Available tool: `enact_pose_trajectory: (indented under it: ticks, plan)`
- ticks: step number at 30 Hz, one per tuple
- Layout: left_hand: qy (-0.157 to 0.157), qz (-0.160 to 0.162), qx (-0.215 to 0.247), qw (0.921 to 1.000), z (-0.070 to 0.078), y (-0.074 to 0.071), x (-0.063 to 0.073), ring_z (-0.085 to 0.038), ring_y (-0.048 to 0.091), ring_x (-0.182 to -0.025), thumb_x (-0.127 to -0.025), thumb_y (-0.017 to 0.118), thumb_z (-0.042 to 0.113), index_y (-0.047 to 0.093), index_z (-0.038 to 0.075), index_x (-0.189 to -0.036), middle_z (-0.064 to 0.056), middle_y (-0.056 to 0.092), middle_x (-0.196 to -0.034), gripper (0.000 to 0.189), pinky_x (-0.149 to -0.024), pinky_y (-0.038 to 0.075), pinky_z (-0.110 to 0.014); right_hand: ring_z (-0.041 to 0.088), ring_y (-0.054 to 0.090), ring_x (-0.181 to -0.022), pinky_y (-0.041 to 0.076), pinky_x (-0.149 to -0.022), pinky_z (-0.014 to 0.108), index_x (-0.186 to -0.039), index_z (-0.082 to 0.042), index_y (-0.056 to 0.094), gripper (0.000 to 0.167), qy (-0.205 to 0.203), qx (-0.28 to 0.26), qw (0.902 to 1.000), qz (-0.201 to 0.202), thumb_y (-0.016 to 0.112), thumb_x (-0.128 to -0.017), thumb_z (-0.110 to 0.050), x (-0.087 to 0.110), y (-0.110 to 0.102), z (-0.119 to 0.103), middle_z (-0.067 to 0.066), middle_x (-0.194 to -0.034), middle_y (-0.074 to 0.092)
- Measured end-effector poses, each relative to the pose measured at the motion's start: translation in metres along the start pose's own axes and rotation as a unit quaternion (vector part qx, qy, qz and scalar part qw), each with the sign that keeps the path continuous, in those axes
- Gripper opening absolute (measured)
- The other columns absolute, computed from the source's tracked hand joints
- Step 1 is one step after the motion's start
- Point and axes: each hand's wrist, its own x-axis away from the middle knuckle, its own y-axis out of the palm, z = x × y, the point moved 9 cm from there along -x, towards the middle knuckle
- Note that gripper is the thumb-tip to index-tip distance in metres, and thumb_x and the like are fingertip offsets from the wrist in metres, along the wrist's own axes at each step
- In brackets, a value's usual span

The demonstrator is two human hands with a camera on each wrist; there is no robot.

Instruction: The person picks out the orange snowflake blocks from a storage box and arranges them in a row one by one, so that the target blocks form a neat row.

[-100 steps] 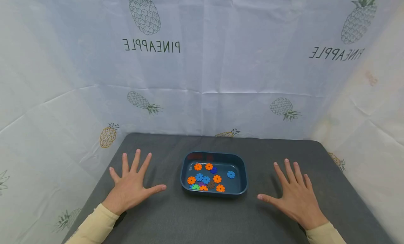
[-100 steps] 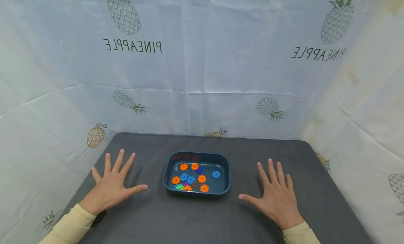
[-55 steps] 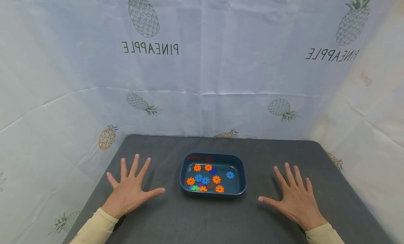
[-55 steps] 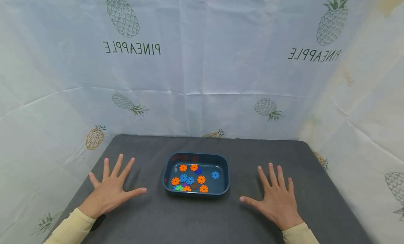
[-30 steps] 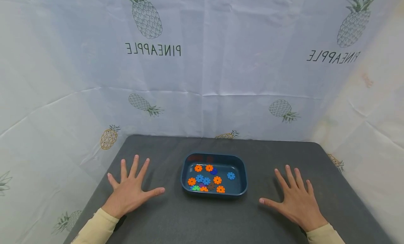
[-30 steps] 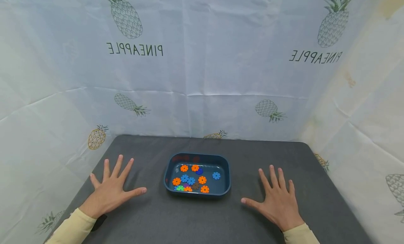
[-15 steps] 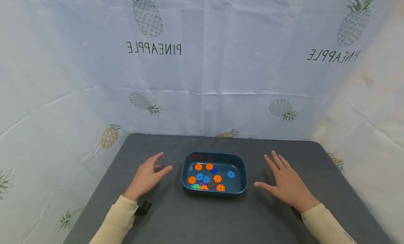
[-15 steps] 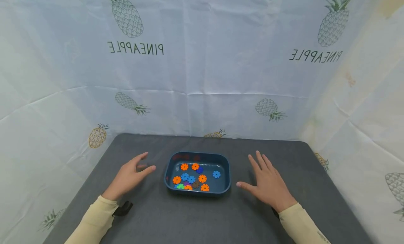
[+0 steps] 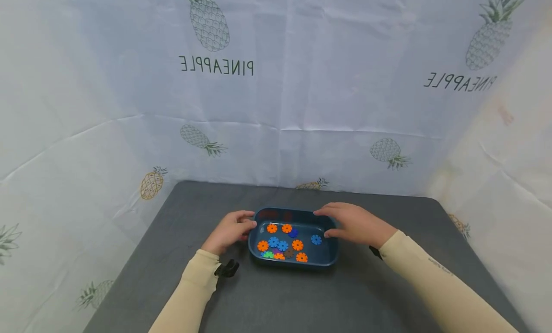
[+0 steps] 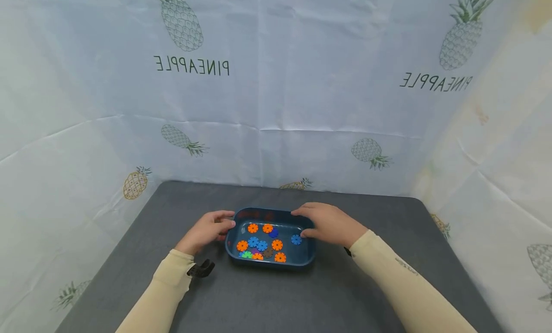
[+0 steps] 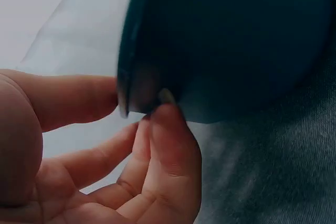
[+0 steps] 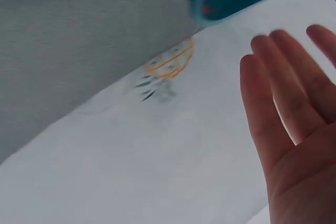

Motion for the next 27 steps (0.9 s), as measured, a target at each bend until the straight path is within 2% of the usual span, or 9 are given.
enact_pose_trajectory:
  ticks: [6,12,19,27]
  plan:
    - [-0.002,0.013,0.026,0.9996,-0.004,-0.002,-0.005,-0.024,0.073,-0.097,-0.104,0.071,0.022,0.065,0.008,-0.147,-0.014,0.076,-0.122,0.046,-0.089,0.065,-0.043,0.023,0.071,-0.123,0.061,-0.099,0.042,-0.141,-0.019,0.072,0.047,-0.069,0.005,0.9955,-0.065,0.085,-0.096,-0.022,-0.037,0.016,-0.036,0.0,-0.137,0.071]
    - [-0.002,0.006,0.035,0.9994,-0.005,-0.001,-0.006,-0.024,0.069,-0.088,-0.103,0.072,0.019,0.067,0.007,-0.145,-0.014,0.076,-0.118,0.044,-0.078,0.065,-0.036,0.02,0.074,-0.107,0.063,-0.089,0.033,-0.128,-0.015,0.078,0.037,-0.12,0.026,0.985,-0.121,0.088,-0.092,-0.016,-0.055,0.041,-0.062,0.002,-0.122,0.075]
    - [-0.005,0.0,0.044,0.999,-0.009,0.001,-0.009,-0.023,0.068,-0.085,-0.102,0.073,0.018,0.068,0.008,-0.144,-0.012,0.076,-0.117,0.043,-0.074,0.063,-0.032,0.007,0.062,-0.085,0.058,-0.078,0.028,-0.109,-0.021,0.082,0.016,-0.102,0.04,0.9775,-0.18,0.086,-0.094,-0.016,-0.064,0.066,-0.073,-0.003,-0.106,0.076]
    - [0.001,-0.008,0.051,0.9987,-0.008,-0.002,-0.011,-0.021,0.066,-0.084,-0.102,0.073,0.019,0.067,0.008,-0.145,-0.012,0.075,-0.114,0.044,-0.073,0.063,-0.031,0.003,0.058,-0.071,0.055,-0.069,0.024,-0.097,-0.021,0.08,0.012,-0.09,0.051,0.9734,-0.204,0.089,-0.091,-0.016,-0.067,0.081,-0.077,-0.01,-0.086,0.072]
